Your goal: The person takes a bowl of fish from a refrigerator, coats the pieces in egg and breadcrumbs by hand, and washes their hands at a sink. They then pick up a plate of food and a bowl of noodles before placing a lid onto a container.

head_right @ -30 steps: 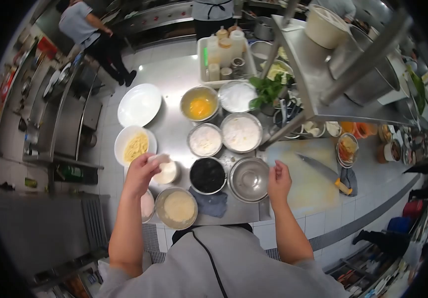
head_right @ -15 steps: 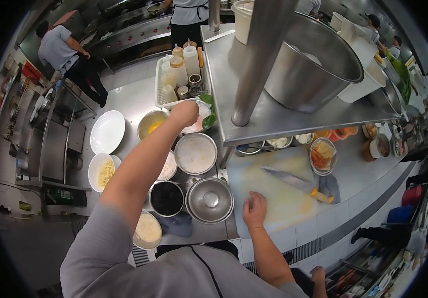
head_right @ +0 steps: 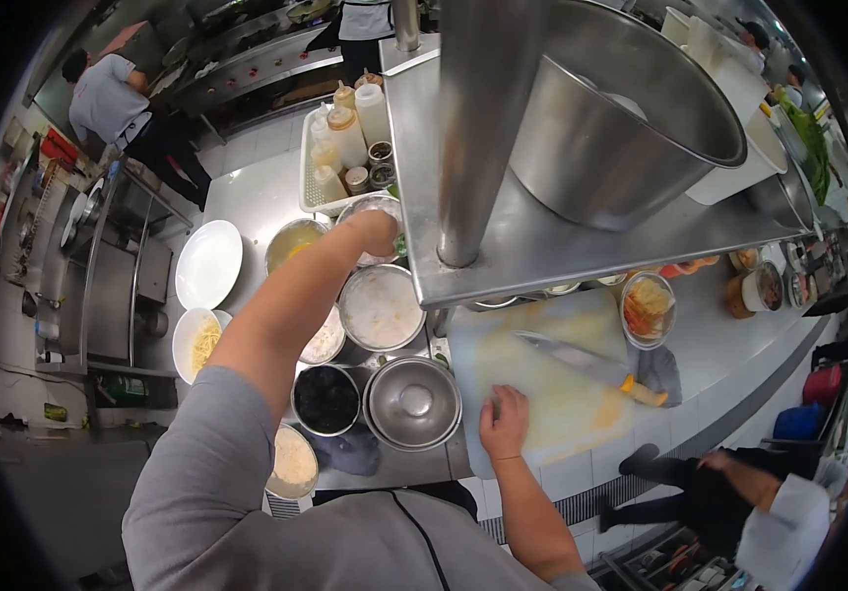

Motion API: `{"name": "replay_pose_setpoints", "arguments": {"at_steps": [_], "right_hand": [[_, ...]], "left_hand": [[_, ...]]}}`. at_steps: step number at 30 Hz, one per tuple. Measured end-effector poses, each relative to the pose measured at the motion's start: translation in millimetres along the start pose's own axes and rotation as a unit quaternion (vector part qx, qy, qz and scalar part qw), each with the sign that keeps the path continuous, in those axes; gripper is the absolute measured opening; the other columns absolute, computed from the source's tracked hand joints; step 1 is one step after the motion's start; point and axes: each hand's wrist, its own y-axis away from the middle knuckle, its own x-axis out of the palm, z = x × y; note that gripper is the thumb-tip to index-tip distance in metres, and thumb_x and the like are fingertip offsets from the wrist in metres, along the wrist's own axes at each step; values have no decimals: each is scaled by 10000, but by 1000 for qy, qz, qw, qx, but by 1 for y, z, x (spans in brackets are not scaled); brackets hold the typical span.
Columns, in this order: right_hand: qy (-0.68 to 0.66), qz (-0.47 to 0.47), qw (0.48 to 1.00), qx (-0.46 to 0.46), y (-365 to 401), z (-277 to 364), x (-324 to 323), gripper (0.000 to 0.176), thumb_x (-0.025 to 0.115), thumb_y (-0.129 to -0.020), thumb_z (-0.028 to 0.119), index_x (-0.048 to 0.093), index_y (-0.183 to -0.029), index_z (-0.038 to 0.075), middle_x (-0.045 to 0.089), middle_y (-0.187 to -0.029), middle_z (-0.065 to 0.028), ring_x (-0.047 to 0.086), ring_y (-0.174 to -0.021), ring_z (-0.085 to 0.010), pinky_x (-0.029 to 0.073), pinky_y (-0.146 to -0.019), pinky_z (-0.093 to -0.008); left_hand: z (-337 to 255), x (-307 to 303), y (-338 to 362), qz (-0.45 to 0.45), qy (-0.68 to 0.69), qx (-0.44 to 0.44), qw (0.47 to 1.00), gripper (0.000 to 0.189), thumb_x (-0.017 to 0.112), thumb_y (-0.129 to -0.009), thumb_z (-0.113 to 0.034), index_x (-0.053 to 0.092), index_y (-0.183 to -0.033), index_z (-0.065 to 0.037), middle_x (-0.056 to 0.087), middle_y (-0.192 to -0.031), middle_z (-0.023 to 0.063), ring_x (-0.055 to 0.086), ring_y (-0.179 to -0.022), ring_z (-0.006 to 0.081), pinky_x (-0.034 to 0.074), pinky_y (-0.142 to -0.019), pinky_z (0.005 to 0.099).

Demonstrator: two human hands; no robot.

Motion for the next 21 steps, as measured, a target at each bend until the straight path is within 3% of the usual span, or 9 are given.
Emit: {"name": "replay_pose_setpoints", "arguments": {"at_steps": [5,7,9,13,15,21], "right_hand": [[6,-15,1000,-12,0,1,4,313,693,-857,20,650,-1167,21,671,-1154,-179,637,-1030,-367,533,-907,-446],[4,-5,1000,-4,0,0,4,302,691,-860,42,658,-1160,20,673,-1160,-187,634,-1053,-387,521,-934,-468],[3,6,1000,5,3,-1,4,294,688,-863,65,666,-1153,19,675,-1165,-195,631,-1077,-406,508,-961,-490],[2,4,1000,8,3,-3,6,292,685,-861,58,663,-1149,15,674,-1165,-201,629,-1080,-413,510,-959,-495],[7,7,1000,10,5,-5,7,293,685,-861,57,663,-1150,15,673,-1166,-203,629,-1082,-413,510,-958,-497],[46,5,999,-9,9,-15,14,313,686,-890,60,665,-1199,15,672,-1193,-200,621,-1131,-414,502,-1000,-492]], "left_hand": [[4,5,9,13,41,-8,999,407,765,-762,-300,806,-1095,-70,758,-1176,181,725,-1085,370,570,-951,452],[5,10,-1,37,38,32,998,322,691,-818,-275,803,-963,-10,763,-1066,224,723,-1016,398,569,-907,479],[2,-7,21,31,47,34,998,343,692,-820,-247,784,-1051,-11,757,-1103,226,717,-1051,395,562,-923,479],[26,-31,56,-231,168,54,957,354,721,-822,-180,714,-1137,-19,746,-1061,229,711,-1031,404,555,-901,466],[39,-54,101,-246,211,1,946,316,758,-826,-200,712,-1084,-23,739,-1037,231,710,-997,400,556,-877,462],[88,-15,194,-301,218,-74,926,306,788,-843,-230,717,-1060,-26,746,-1019,194,715,-946,371,561,-843,438]]}}
